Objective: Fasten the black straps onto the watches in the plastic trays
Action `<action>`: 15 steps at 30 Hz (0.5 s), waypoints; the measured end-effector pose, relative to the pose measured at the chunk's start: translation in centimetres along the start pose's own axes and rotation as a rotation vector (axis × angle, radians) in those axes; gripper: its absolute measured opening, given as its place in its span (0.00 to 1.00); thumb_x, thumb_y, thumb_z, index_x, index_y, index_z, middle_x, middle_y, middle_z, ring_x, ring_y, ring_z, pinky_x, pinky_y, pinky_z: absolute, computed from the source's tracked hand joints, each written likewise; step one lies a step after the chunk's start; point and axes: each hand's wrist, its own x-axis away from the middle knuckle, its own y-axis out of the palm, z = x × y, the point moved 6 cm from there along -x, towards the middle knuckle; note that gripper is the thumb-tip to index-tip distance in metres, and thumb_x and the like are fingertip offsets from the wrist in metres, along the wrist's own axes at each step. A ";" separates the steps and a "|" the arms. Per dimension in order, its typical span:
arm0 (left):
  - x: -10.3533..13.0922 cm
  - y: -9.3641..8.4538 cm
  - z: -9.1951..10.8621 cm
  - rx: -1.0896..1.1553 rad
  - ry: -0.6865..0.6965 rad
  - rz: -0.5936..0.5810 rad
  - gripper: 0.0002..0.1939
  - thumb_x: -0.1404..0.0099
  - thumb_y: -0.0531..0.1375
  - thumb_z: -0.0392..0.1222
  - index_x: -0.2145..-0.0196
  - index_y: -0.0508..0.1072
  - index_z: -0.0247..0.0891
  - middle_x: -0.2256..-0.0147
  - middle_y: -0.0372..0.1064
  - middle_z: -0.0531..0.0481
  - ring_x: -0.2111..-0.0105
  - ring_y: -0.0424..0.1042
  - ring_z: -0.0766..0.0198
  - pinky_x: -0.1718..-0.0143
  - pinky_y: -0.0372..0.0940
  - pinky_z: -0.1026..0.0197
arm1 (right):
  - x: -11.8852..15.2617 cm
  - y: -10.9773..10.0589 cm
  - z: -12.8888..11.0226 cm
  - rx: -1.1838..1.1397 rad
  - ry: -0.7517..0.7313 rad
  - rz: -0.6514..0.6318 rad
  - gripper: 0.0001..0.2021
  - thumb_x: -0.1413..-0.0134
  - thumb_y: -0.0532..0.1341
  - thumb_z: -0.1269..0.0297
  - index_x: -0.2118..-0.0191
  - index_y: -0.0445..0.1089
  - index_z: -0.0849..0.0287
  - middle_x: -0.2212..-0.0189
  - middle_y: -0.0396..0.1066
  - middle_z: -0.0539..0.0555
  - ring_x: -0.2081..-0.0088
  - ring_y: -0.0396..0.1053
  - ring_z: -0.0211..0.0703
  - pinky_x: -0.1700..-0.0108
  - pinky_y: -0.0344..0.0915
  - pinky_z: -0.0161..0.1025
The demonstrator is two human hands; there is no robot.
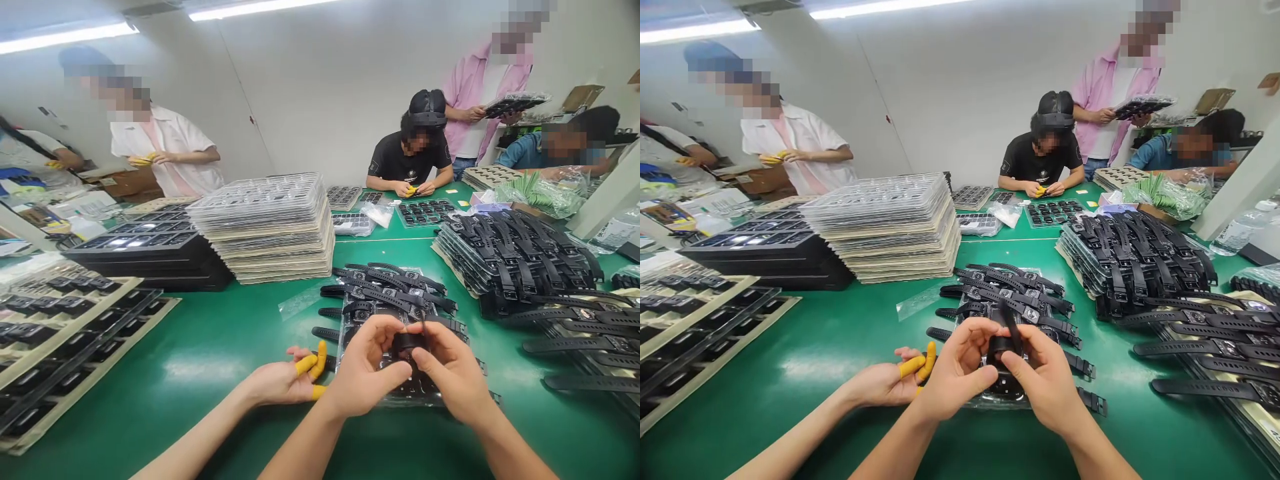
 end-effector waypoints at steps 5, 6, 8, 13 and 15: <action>-0.5 -1.2 0.2 -0.102 -0.151 0.028 0.18 0.42 0.69 0.36 0.53 0.75 0.42 0.53 0.75 0.46 0.50 0.74 0.57 0.45 0.69 0.54 | 0.1 -0.7 0.6 -0.174 0.052 0.133 0.16 0.43 0.72 0.57 0.53 0.67 0.48 0.62 0.76 0.49 0.62 0.73 0.44 0.59 0.70 0.37; -0.3 -2.3 0.2 -0.110 -0.218 -0.004 0.14 0.42 0.69 0.37 0.57 0.76 0.42 0.57 0.77 0.46 0.51 0.76 0.56 0.47 0.71 0.54 | 0.0 -0.6 0.6 -0.197 0.049 0.124 0.16 0.44 0.72 0.57 0.55 0.66 0.48 0.64 0.75 0.48 0.63 0.72 0.43 0.60 0.69 0.36; 0.4 -4.7 -0.1 -0.086 -0.362 -0.158 0.04 0.40 0.68 0.42 0.68 0.78 0.42 0.67 0.79 0.47 0.56 0.80 0.54 0.60 0.76 0.56 | -0.2 -0.3 0.6 -0.210 0.047 0.083 0.16 0.45 0.73 0.57 0.60 0.65 0.50 0.67 0.72 0.47 0.65 0.70 0.42 0.61 0.67 0.35; 4.0 -7.7 -1.2 -0.108 -0.669 -0.783 0.34 0.32 0.43 0.51 0.92 0.65 0.39 0.89 0.64 0.48 0.82 0.76 0.61 0.87 0.52 0.69 | -0.5 0.6 0.3 -0.231 0.085 -0.020 0.13 0.42 0.70 0.55 0.62 0.66 0.52 0.68 0.66 0.47 0.65 0.65 0.41 0.62 0.63 0.35; 4.4 -7.2 -1.2 -0.130 -0.661 -0.832 0.36 0.30 0.38 0.50 0.87 0.71 0.37 0.84 0.70 0.49 0.81 0.76 0.64 0.84 0.58 0.69 | -0.5 1.1 0.0 -0.270 0.095 -0.090 0.12 0.39 0.68 0.56 0.59 0.65 0.51 0.65 0.66 0.48 0.63 0.65 0.42 0.60 0.63 0.36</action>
